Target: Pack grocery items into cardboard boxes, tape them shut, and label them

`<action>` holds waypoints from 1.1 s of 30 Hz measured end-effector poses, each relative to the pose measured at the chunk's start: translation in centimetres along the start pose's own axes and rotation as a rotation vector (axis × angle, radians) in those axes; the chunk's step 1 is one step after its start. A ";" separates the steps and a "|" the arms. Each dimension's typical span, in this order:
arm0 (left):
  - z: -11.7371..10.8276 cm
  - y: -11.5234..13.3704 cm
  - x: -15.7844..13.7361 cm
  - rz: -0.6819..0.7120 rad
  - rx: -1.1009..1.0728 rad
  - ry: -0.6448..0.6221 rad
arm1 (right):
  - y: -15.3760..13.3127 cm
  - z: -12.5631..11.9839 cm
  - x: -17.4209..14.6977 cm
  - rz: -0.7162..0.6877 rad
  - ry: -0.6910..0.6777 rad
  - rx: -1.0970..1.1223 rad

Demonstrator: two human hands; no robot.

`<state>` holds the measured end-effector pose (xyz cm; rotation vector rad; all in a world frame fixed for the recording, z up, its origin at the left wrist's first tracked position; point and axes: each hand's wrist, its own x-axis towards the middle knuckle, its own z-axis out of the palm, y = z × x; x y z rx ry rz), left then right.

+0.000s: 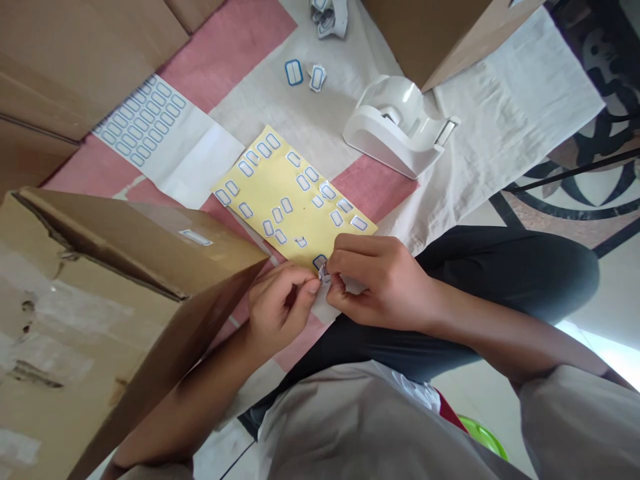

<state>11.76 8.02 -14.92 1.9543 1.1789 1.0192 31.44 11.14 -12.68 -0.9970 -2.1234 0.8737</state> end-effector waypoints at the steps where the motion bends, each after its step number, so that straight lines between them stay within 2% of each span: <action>1: 0.0 0.0 0.0 -0.002 0.000 0.000 | 0.0 0.0 0.0 0.004 0.001 0.002; 11: 0.0 0.1 0.1 -0.025 -0.034 0.031 | 0.6 -0.3 0.1 -0.027 -0.028 0.070; 19: -0.1 -0.2 -0.3 -0.042 -0.074 0.016 | 0.9 -0.1 0.0 0.007 -0.017 0.142; 25: -0.2 -0.3 -0.5 -0.063 -0.108 0.006 | 0.8 -0.1 -0.1 -0.098 -0.031 0.100; 33: 0.1 -0.5 -0.5 -0.127 -0.245 0.002 | 0.9 0.0 0.0 -0.118 -0.029 0.107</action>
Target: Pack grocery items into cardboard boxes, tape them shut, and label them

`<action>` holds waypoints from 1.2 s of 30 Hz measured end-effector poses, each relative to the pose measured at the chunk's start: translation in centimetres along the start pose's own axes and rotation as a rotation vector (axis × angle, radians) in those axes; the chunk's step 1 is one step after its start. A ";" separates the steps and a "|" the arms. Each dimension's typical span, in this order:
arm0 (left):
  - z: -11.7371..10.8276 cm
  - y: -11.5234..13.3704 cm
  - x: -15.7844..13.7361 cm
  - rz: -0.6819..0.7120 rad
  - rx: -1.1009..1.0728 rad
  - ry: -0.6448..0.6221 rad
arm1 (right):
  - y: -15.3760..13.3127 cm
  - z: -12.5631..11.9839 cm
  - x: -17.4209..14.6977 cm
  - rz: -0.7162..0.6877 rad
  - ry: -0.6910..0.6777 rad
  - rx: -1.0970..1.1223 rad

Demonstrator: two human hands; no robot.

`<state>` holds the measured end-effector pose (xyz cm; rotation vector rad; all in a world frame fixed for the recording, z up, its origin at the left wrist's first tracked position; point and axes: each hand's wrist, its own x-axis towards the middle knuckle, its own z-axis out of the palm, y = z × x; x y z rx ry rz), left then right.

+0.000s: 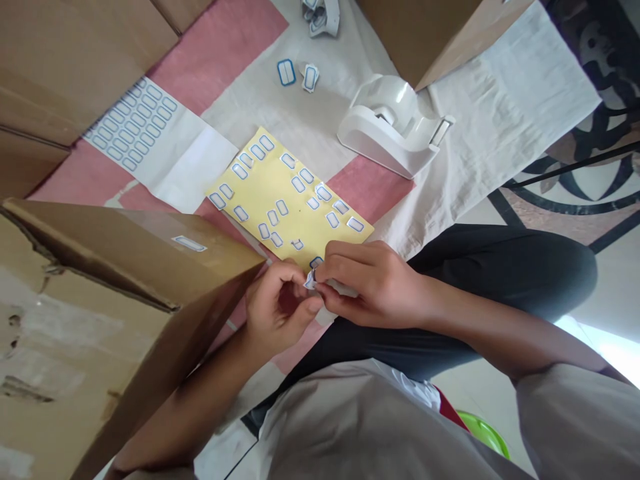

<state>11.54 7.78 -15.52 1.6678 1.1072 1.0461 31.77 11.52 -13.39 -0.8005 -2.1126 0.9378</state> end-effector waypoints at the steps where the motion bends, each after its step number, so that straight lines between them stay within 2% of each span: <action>1: 0.0 0.0 0.0 -0.011 0.023 0.000 | 0.1 0.0 0.0 0.003 0.003 -0.001; 5: 0.0 0.1 0.0 -0.017 0.139 0.001 | 0.1 0.1 0.0 0.032 0.009 -0.020; 11: 0.1 0.2 0.0 -0.043 0.193 -0.008 | -0.1 -0.1 0.2 0.076 -0.013 -0.064; 36: 0.2 0.4 0.1 -0.051 0.208 -0.017 | 0.0 -0.7 0.2 0.142 -0.078 0.003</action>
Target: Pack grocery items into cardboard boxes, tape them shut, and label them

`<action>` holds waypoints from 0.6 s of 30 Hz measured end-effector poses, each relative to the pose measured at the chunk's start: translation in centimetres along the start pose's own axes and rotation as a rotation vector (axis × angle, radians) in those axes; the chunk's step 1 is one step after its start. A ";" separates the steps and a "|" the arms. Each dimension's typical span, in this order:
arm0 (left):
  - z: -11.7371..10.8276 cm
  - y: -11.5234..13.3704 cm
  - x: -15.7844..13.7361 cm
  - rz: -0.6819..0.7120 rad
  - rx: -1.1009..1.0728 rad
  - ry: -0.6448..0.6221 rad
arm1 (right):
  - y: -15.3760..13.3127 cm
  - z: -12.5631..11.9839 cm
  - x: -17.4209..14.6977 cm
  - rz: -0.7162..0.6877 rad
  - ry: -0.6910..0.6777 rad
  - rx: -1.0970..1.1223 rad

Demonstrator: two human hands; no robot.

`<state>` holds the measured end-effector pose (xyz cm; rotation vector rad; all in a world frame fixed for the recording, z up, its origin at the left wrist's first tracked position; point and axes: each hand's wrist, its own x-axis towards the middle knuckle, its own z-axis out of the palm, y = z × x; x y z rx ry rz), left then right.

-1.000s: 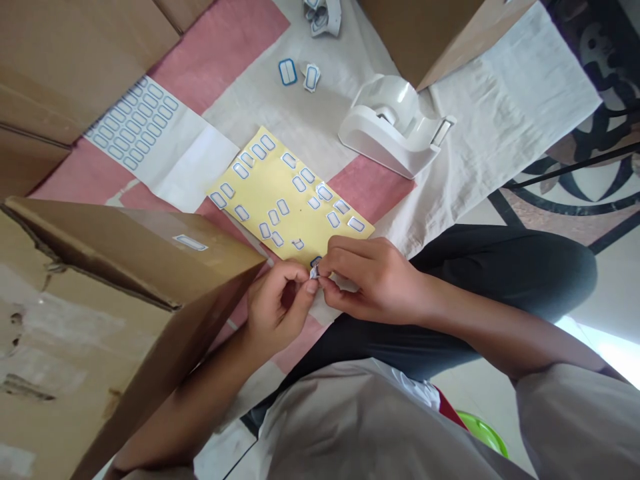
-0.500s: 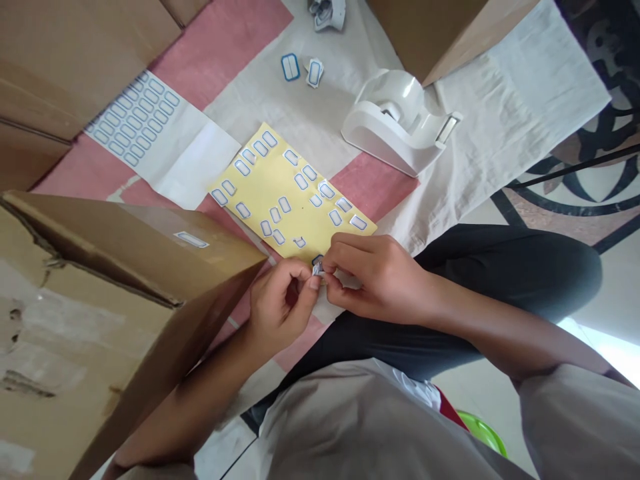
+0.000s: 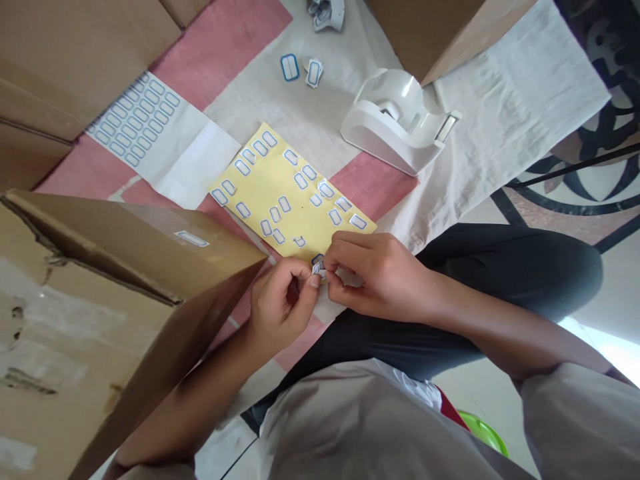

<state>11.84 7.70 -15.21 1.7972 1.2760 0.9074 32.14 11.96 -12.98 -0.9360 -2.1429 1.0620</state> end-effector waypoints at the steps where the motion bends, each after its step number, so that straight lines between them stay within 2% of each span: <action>1: 0.0 0.0 0.0 0.001 0.001 -0.001 | 0.0 0.0 0.0 0.001 -0.001 0.004; 18: 0.0 0.2 0.2 -0.001 0.009 0.006 | 0.0 -0.5 0.1 0.037 -0.038 0.006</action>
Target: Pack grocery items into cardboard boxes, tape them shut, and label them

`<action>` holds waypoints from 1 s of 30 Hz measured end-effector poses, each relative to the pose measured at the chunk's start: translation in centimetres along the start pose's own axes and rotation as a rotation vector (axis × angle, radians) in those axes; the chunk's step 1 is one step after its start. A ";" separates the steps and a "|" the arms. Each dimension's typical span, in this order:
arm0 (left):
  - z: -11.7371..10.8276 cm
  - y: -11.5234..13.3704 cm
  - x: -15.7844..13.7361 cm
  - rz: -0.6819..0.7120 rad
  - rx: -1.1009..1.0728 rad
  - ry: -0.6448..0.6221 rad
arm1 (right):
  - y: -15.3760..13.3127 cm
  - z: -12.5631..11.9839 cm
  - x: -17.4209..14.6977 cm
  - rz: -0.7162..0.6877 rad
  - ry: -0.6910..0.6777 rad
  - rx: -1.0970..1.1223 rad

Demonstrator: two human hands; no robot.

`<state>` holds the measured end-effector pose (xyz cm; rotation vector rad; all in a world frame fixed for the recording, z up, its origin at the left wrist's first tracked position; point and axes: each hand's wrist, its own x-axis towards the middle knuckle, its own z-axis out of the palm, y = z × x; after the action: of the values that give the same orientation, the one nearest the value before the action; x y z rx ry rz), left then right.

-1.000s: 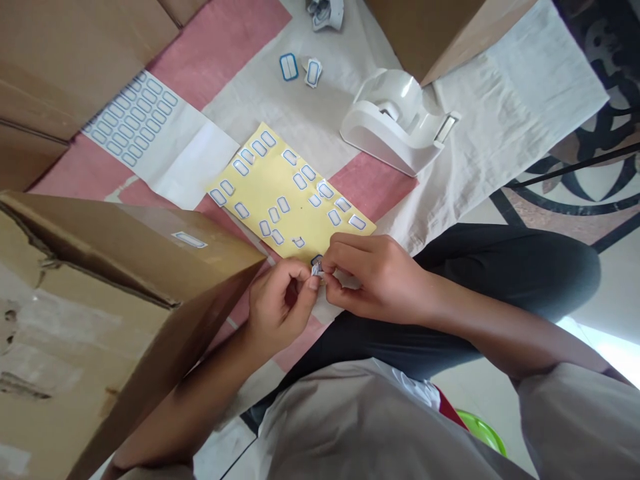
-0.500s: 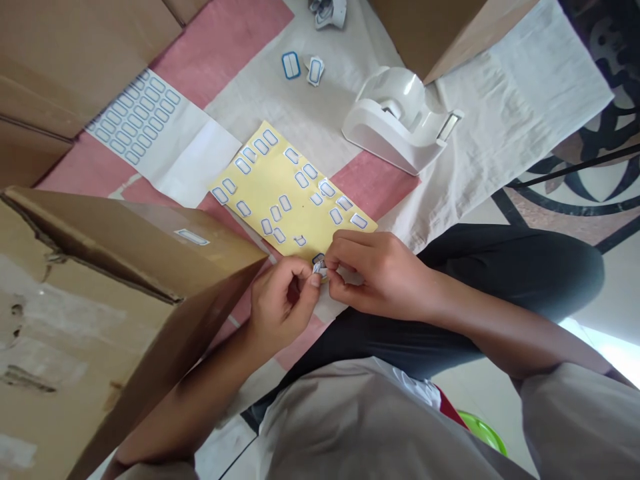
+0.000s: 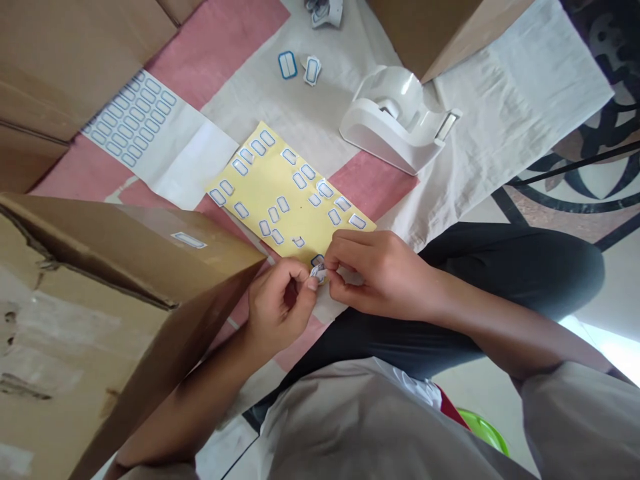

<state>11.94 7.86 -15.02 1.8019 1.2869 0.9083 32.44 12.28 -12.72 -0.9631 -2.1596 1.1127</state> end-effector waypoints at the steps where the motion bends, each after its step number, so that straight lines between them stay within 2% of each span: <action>1: 0.0 0.0 0.0 0.001 0.003 0.001 | 0.0 0.0 0.0 0.003 -0.004 -0.004; 30: -0.3 0.0 0.0 0.008 -0.012 -0.010 | -0.1 -0.4 0.0 0.046 -0.048 -0.060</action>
<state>11.67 7.93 -14.92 1.8014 1.2657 0.9090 32.66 12.45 -12.41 -1.0278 -2.2311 1.1086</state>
